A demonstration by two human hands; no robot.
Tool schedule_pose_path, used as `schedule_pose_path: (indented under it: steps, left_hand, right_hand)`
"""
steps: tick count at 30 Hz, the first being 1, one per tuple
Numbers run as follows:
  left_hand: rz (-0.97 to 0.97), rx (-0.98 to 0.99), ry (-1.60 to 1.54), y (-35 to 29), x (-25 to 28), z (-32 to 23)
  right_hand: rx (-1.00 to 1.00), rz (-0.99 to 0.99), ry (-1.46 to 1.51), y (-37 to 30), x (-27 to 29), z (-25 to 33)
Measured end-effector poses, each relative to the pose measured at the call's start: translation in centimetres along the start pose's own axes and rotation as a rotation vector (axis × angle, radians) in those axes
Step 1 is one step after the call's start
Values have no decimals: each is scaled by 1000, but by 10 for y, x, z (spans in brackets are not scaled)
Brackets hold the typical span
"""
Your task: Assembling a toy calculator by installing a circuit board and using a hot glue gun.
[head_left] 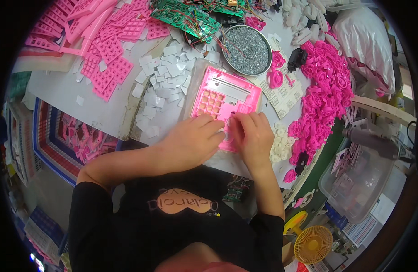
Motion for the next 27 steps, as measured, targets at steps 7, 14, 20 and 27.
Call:
schedule_pose_path:
  steps: [7,14,20,27]
  left_hand:
    - [125,57,112,0,-7,1]
    - [101,56,98,-3,-4,3]
    - [92,8,8,7,6,4]
    - [-148,16,401,141,61,70]
  right_hand:
    - [-73,166,-127,5,-7,1]
    - [-201,235,-107,5,-15,-4]
    - [-301,279,-2,3,-18,-12]
    - [-402,245,376,28,16,-49]
Point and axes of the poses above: each hand's wrist, its own y-axis towards the middle knuckle, its own x-axis out of the back of the hand, z = x × y, the point moved 8 cm from there along y, towards the middle knuckle, and after that the axes turned 14 degrees about -y, right-handed, at the moved point
